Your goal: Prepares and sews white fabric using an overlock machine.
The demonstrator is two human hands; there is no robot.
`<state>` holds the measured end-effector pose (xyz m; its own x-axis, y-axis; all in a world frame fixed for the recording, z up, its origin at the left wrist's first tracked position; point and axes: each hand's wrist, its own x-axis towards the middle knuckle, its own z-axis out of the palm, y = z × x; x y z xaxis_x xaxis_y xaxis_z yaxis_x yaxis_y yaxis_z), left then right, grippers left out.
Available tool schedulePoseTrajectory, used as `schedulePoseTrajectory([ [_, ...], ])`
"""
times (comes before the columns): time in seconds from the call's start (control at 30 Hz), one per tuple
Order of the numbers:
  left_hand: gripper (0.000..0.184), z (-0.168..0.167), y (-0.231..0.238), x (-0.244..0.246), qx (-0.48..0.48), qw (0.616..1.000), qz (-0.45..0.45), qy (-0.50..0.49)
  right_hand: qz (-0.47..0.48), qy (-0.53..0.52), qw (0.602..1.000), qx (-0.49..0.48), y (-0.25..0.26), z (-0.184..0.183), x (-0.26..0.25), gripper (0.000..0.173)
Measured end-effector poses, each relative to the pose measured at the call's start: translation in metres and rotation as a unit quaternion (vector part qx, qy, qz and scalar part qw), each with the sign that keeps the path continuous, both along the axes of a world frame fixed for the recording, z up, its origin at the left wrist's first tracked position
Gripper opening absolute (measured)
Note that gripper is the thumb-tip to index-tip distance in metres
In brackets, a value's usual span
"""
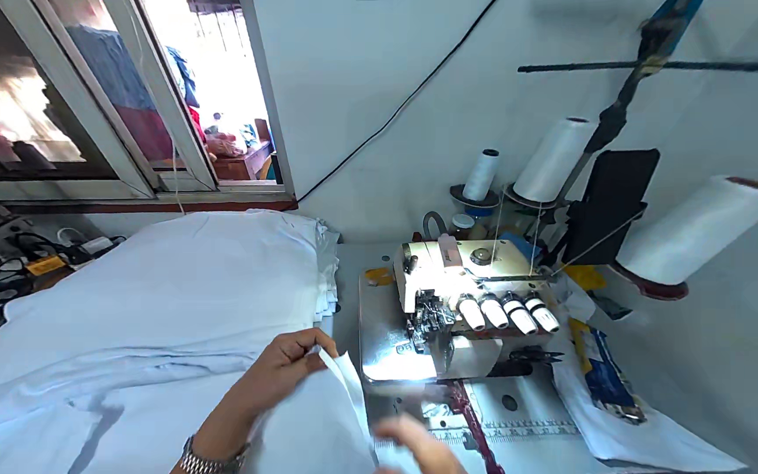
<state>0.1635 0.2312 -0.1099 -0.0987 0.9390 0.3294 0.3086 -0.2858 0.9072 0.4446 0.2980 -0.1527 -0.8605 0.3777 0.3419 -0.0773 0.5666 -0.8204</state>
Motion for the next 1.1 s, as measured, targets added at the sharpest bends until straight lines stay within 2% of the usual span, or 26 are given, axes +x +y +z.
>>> schedulePoseTrajectory([
  [0.03,0.014,-0.001,-0.006,0.01,0.012,1.0,-0.017,-0.004,-0.035,0.045,0.998,-0.017,0.007,0.003,-0.013,0.042],
  [0.1,0.012,0.0,-0.014,0.025,0.028,0.999,-0.04,-0.014,-0.023,0.103,0.987,-0.119,0.014,0.009,-0.037,0.048],
  [0.13,0.012,-0.001,-0.017,0.03,0.034,0.998,-0.047,-0.017,0.001,0.113,0.974,-0.197,0.014,0.012,-0.045,0.043],
  [0.2,0.011,-0.003,-0.022,0.036,0.043,0.999,-0.03,-0.002,0.018,0.126,0.931,-0.343,0.01,0.015,-0.058,0.017],
  [0.23,0.009,-0.005,-0.024,0.038,0.053,0.998,0.0,0.014,0.001,0.132,0.914,-0.383,0.008,0.015,-0.062,0.011],
  [0.27,0.007,-0.006,-0.026,0.039,0.067,0.996,0.036,0.037,-0.03,0.141,0.908,-0.393,0.006,0.013,-0.066,0.012],
  [0.37,0.015,0.001,-0.035,0.045,0.091,0.988,0.077,0.097,-0.116,0.164,0.915,-0.35,0.003,0.013,-0.07,0.014],
  [0.5,0.016,0.013,-0.037,0.065,0.084,0.985,0.07,0.133,-0.129,0.183,0.944,-0.243,-0.01,0.03,-0.063,0.017],
  [0.77,0.007,0.014,-0.038,0.082,0.038,0.982,0.157,0.102,-0.15,0.209,0.945,-0.201,-0.017,0.028,-0.055,0.014],
  [0.83,0.007,0.012,-0.038,0.083,0.044,0.98,0.173,0.09,-0.123,0.245,0.947,-0.167,-0.02,0.016,-0.053,0.011],
  [0.9,0.007,0.01,-0.037,0.082,0.048,0.98,0.184,0.051,-0.1,0.271,0.949,-0.124,-0.025,-0.006,-0.05,0.017],
  [1.03,0.009,0.01,-0.034,0.077,0.055,0.976,0.208,-0.016,-0.101,0.199,0.968,-0.114,-0.041,-0.063,-0.035,0.019],
  [1.1,0.009,0.009,-0.028,0.077,0.056,0.972,0.227,-0.024,-0.108,0.169,0.975,-0.096,-0.045,-0.08,-0.026,0.022],
])
